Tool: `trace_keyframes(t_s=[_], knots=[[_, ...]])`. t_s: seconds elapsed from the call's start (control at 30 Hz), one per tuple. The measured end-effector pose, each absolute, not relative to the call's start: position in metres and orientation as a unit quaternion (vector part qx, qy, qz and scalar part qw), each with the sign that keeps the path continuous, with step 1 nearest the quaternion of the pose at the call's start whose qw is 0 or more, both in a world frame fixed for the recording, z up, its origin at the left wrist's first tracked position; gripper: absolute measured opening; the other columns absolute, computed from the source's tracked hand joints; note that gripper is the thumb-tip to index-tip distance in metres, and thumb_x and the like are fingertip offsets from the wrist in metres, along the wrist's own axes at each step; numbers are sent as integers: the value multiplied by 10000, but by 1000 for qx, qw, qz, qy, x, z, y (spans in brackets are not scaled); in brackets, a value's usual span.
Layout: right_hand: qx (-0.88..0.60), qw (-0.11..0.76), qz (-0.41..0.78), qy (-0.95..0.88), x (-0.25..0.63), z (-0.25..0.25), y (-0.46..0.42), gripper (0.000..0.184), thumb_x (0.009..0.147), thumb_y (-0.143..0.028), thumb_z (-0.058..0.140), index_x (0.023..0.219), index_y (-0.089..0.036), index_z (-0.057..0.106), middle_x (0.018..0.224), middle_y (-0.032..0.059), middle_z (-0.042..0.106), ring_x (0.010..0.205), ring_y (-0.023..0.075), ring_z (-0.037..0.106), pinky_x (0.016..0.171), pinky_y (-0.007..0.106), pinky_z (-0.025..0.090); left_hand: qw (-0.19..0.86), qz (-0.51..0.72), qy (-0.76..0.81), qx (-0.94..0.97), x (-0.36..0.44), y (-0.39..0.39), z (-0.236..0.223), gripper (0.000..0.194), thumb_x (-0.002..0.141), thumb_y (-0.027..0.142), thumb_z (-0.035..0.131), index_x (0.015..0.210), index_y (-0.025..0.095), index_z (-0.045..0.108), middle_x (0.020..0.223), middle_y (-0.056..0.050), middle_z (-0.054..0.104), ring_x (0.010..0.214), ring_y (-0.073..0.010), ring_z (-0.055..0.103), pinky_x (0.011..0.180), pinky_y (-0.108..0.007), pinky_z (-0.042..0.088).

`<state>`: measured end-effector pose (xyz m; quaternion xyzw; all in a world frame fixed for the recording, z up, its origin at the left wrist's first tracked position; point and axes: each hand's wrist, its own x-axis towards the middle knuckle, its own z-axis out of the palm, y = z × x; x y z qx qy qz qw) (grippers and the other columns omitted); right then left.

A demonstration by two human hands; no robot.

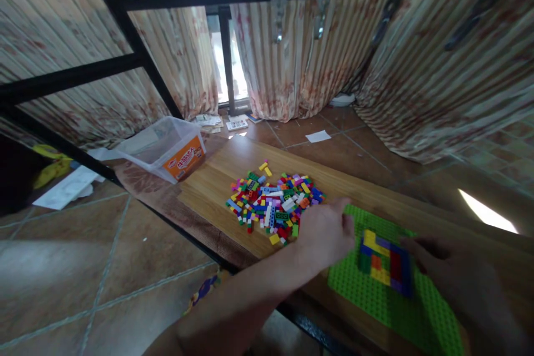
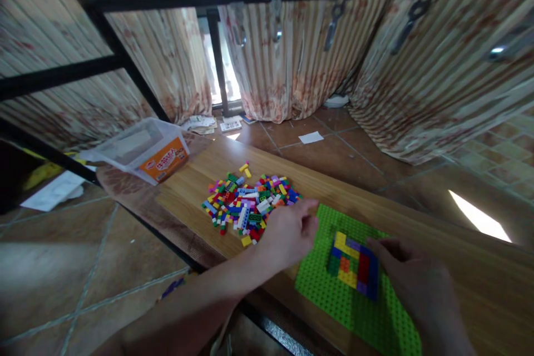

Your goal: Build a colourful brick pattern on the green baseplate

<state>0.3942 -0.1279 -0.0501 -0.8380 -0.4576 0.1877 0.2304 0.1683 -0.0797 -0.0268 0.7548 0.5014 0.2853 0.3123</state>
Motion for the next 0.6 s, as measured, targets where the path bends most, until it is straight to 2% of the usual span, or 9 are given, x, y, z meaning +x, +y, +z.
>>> trace_keyframes(t_s=[0.13, 0.2, 0.27, 0.33, 0.37, 0.47, 0.6], knots=[[-807, 388, 182, -406, 345, -35, -127, 315, 694, -554, 653, 761, -247, 663, 729, 51, 701, 658, 240, 658, 585, 348, 503, 396, 461, 506, 612, 134, -43, -22, 294, 827, 221, 512, 1090, 177, 636, 767, -36, 700, 679, -162, 648, 634, -257, 511], [-758, 419, 191, -462, 315, -36, -127, 313, 730, -531, 641, 787, -224, 666, 755, 35, 691, 687, 213, 648, 643, 329, 512, 428, 531, 505, 529, 117, -29, -19, 261, 801, 214, 534, 1029, 153, 646, 673, -12, 671, 591, -133, 612, 563, -219, 471], [-693, 397, 217, -562, 286, -42, -126, 259, 794, -475, 609, 813, -225, 675, 802, 29, 690, 746, 192, 644, 699, 304, 511, 449, 575, 503, 463, 103, -19, -17, 234, 771, 205, 551, 973, 132, 645, 600, 11, 637, 508, -104, 557, 502, -191, 423], [-618, 353, 248, -657, 263, -51, -125, 224, 855, -421, 560, 891, -233, 676, 873, 39, 683, 774, 186, 634, 688, 297, 507, 468, 596, 499, 420, 95, -15, -14, 209, 738, 194, 570, 921, 122, 640, 585, 18, 627, 486, -89, 538, 484, -178, 403], [-595, 338, 239, -689, 254, -56, -125, 205, 866, -388, 552, 939, -240, 673, 924, 47, 678, 807, 192, 635, 690, 302, 511, 475, 602, 497, 407, 93, -14, -13, 199, 726, 191, 579, 902, 121, 638, 581, 21, 623, 489, -87, 542, 485, -175, 403], [-576, 297, 167, -743, 237, -70, -122, 207, 855, -319, 567, 1027, -251, 660, 1080, 68, 654, 1007, 239, 618, 840, 364, 512, 491, 604, 490, 393, 93, -15, -10, 181, 711, 193, 589, 869, 122, 640, 552, 31, 603, 500, -85, 550, 493, -169, 403], [-585, 247, 107, -765, 230, -82, -117, 241, 822, -273, 589, 1054, -254, 651, 1074, 69, 648, 1008, 249, 613, 873, 391, 509, 510, 599, 478, 390, 95, -17, -8, 175, 703, 187, 593, 856, 119, 646, 539, 32, 601, 472, -68, 517, 476, -159, 371]])
